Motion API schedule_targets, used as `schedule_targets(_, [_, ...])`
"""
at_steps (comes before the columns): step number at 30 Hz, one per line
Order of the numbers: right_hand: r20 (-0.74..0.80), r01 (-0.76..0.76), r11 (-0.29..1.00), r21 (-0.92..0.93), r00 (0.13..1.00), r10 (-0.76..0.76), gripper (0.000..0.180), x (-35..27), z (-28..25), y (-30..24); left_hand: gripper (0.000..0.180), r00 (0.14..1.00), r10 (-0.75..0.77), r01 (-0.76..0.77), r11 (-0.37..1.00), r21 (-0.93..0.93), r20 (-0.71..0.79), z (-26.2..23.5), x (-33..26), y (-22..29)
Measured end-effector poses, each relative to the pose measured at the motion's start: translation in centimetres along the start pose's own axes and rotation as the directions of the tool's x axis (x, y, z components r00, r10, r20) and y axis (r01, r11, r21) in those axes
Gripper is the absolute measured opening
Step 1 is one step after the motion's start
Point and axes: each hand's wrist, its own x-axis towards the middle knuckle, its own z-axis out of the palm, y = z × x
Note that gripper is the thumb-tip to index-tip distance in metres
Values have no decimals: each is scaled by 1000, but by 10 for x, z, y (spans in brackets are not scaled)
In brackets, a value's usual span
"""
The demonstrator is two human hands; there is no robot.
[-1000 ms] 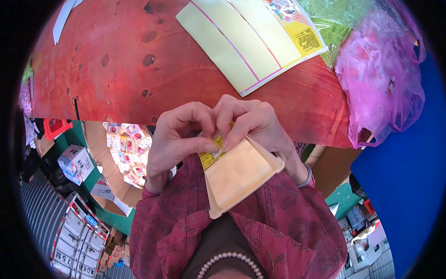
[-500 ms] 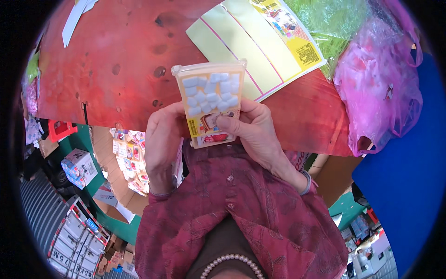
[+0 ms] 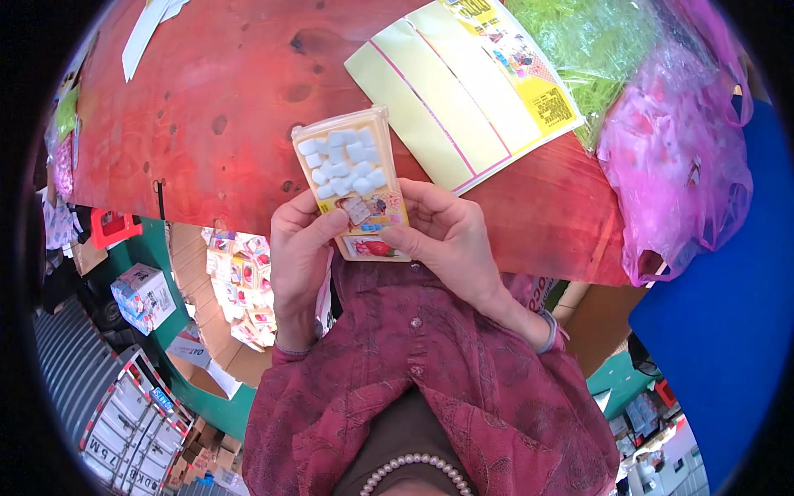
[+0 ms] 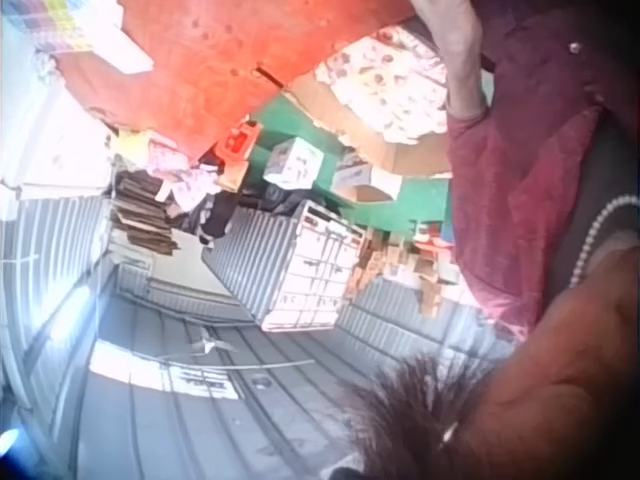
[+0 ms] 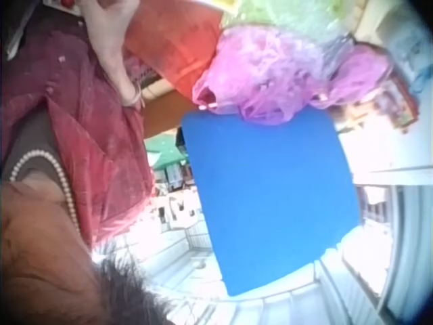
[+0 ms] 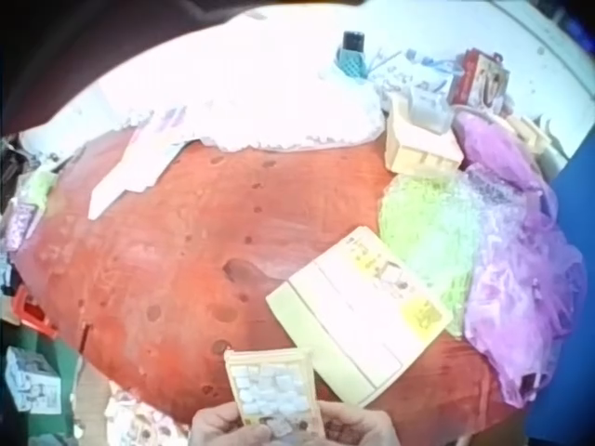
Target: Labeling small plastic containers filled with white blocks and placing them into a shipping box.
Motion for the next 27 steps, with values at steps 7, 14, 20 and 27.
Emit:
schedule_targets(7, [15,-37,995,-94,999,38,51,1,2,-3,30,1000,23,-24,998,-64,-20,-4,-6,-6])
schedule_targets(14, [-66,-67,953,-295,997,50,45,-2,13,3,27,997,55,-56,998,-7,-59,-20,-19,-17])
schedule_targets(20, [-62,-66,896,-438,997,44,33,-7,18,9,27,995,82,-83,996,-25,-56,-18,-36,-23])
schedule_targets(27, [208,216,661,-719,974,-92,31,-2,22,18,29,953,97,-145,978,-149,-288,-75,-82,-27])
